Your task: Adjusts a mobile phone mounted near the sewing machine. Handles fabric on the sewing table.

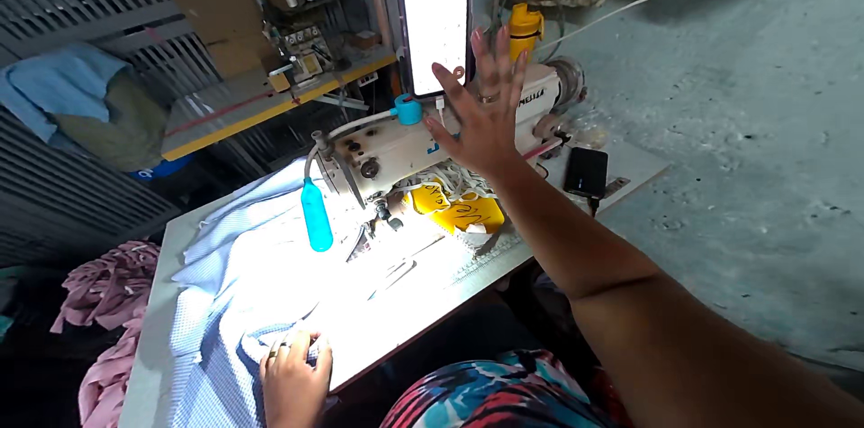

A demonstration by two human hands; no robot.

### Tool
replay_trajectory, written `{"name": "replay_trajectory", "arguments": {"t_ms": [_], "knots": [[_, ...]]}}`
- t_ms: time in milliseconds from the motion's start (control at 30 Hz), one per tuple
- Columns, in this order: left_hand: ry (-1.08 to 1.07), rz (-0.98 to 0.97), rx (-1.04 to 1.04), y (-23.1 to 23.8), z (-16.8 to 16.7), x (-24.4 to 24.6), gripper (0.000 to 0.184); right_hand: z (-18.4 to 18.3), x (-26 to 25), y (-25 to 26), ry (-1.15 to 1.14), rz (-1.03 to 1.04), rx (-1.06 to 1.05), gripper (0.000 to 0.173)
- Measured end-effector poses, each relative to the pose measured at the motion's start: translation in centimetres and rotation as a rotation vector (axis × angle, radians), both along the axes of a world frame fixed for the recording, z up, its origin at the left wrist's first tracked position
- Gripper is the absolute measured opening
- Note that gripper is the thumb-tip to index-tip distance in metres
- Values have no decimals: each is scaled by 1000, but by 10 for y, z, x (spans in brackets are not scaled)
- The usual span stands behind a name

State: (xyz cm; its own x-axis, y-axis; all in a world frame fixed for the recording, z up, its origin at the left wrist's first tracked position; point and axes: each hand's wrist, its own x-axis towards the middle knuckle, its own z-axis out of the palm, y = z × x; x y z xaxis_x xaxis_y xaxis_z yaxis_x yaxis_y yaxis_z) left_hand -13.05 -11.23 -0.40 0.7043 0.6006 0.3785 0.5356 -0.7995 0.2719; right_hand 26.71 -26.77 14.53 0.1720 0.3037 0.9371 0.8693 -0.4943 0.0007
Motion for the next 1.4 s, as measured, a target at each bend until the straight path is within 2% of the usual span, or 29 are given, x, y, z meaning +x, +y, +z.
{"name": "replay_trajectory", "arguments": {"t_ms": [167,833,933,1067,1200,1400], "knots": [[-7,-6,12,0,-2,0,38,-7,2,-3,-8,0,8,59],[-11,-6,16,1,-3,0,38,21,3,4,39,-78,-47,63],[-4,-4,5,1,-3,0,38,17,1,3,63,-77,-76,65],[-4,-11,-1,0,-1,0,38,1,0,0,-63,36,-48,57],[5,-9,-3,1,0,0,38,-4,4,-3,-29,33,-114,58],[3,-11,0,1,-1,0,39,-5,8,-16,-29,15,61,55]]}}
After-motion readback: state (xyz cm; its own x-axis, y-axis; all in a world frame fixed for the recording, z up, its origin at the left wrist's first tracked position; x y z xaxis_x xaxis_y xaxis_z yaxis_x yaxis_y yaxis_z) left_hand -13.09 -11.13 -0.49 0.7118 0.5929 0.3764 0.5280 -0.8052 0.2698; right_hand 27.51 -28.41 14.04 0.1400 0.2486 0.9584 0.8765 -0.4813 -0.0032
